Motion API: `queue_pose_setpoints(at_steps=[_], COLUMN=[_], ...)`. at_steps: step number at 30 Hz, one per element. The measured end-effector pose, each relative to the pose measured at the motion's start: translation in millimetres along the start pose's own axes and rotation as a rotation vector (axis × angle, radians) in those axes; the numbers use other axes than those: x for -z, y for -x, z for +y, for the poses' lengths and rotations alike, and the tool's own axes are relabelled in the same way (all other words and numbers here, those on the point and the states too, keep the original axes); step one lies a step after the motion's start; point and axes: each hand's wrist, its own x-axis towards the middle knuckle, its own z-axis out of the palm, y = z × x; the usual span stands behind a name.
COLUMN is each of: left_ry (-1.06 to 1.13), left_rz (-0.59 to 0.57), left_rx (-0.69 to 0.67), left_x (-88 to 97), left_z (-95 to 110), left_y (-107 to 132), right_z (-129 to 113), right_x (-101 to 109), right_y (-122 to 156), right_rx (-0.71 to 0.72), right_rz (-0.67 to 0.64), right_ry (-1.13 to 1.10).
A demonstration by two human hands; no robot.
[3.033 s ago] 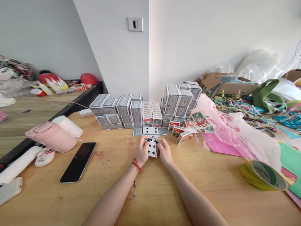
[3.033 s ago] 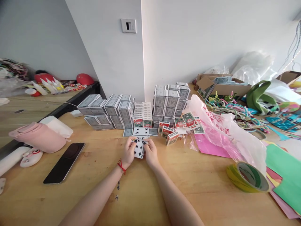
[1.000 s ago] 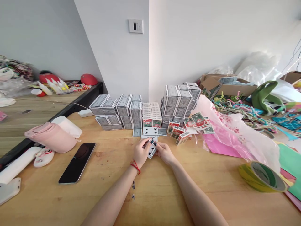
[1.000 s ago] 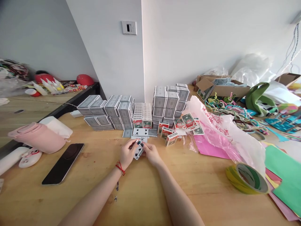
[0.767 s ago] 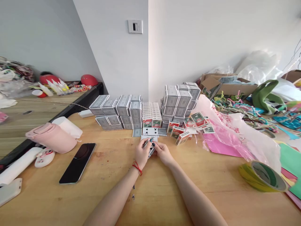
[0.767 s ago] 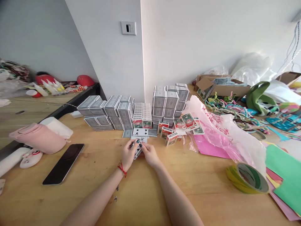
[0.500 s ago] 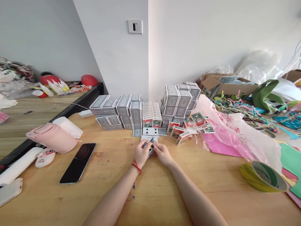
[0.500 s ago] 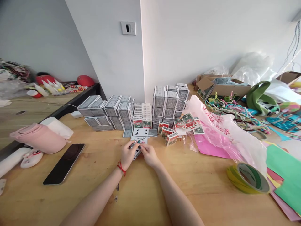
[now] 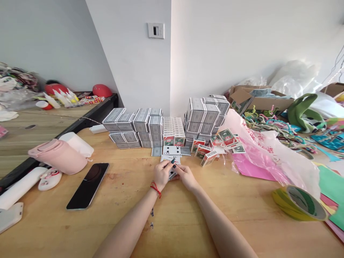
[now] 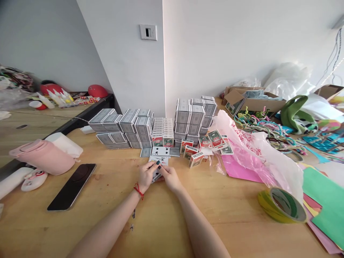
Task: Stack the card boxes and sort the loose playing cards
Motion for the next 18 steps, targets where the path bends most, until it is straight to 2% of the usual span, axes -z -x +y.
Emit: queue_pose_setpoints(at_steps=[8,13,18], left_ry=[-0.046,-0.129,-0.187], left_rz=[-0.006,0.013,0.015], left_rx=[-0.033,-0.068,-0.109], left_x=[3.3,2.5,1.9], left_z=[2.5,1.1,1.0], left_y=[1.2,1.4,2.4], right_z=[-0.2,1.7,2.7], right_x=[0.7,2.4,2.7], right_y=[1.3,0.1,-1.5], right_rx=[0.028,0.088,0.207], right_rz=[-0.063,0.017,0.071], right_ry=[0.074,0.238,0.397])
